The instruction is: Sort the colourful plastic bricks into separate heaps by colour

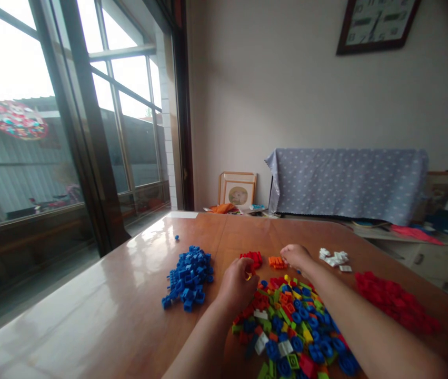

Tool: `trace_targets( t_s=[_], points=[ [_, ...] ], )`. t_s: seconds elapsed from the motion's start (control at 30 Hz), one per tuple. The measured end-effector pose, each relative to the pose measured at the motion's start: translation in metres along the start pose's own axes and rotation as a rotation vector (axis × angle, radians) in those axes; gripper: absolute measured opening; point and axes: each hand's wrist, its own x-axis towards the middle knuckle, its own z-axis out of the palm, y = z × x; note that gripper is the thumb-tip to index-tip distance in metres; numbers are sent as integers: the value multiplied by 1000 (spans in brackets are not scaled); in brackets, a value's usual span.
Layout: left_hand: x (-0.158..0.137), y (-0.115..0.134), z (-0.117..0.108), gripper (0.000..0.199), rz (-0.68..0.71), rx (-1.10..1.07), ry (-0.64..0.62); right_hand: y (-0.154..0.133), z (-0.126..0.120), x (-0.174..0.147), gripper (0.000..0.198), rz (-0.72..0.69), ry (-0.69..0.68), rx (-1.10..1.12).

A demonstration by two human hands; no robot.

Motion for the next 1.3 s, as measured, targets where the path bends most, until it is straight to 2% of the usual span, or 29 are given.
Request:
trace_targets(
  t_s=[0.13, 0.3, 0.47, 0.73, 0.9, 1.2, 1.3],
  points=[
    [-1, -2, 3, 24, 20, -34, 5, -18, -1, -17, 13, -37, -52, 73],
    [-7, 2, 6, 30, 97, -96, -3, -39, 2, -69, 28, -166, -268, 158],
    [-12, 16, 2, 29, 168, -132, -71, -50, -2, -108, 34, -249, -301, 248],
    [-12, 23, 0, 35, 200, -171, -84, -46, 2, -110, 33, -235, -171, 371],
    [-12, 26, -1, 33, 219, -191, -80, -53, 3, -111, 38, -149, -148, 387],
    [-10, 20, 6, 32, 214, -230, -98, -51, 5, -102, 27, -73, -245, 523],
    [-11, 19, 7, 38, 181, -232, -81, -50, 3, -98, 21, -79, -243, 515]
  ],
)
